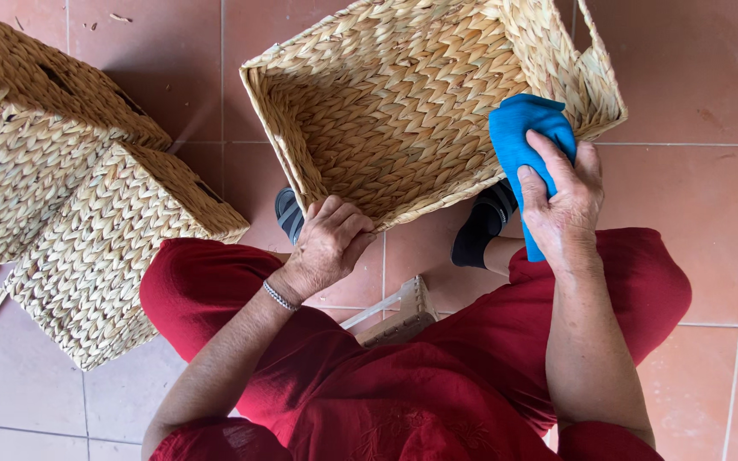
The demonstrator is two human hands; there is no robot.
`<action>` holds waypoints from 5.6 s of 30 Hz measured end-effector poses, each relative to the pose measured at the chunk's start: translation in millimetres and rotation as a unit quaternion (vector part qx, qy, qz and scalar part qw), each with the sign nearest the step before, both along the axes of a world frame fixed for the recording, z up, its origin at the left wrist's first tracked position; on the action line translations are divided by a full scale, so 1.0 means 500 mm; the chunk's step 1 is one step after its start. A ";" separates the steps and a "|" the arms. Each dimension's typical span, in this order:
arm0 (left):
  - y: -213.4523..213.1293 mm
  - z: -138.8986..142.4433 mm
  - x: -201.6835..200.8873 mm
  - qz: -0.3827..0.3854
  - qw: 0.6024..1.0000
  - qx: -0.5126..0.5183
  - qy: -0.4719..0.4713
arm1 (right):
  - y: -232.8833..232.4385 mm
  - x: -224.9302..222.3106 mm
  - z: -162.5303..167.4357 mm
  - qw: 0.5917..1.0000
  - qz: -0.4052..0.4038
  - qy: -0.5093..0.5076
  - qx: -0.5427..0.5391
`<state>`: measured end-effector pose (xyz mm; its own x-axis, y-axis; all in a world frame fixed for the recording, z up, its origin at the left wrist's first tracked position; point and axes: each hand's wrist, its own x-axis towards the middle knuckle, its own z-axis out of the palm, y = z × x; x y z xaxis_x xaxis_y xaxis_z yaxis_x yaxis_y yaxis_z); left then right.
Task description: The person sits on the tiled floor and wipes woven water-hyacinth storage baskets with a blue cloth, turning each basket to clean its sides, edges, and interior, working through the baskets one at a time.
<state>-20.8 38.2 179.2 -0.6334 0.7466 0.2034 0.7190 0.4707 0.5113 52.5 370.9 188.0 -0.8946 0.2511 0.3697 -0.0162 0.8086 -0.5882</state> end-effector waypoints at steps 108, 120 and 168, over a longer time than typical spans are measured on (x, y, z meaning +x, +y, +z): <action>-0.010 -0.071 -0.485 0.084 0.887 -0.399 0.219 | -0.028 -0.020 0.053 0.999 -0.031 -0.011 -0.021; -0.059 -0.089 -0.485 0.176 0.956 -0.153 0.177 | 0.011 0.009 0.045 0.965 -0.058 0.048 -0.252; -0.175 0.018 -0.200 0.165 0.986 0.009 -0.015 | 0.138 -0.020 -0.084 0.898 -0.091 0.166 -0.397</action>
<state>-120.8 -49.1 188.4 -0.8471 0.4956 0.1919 0.5128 0.6676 0.5397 42.6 439.7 145.8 -0.6853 0.6847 0.2481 -0.2069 0.1436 -0.9678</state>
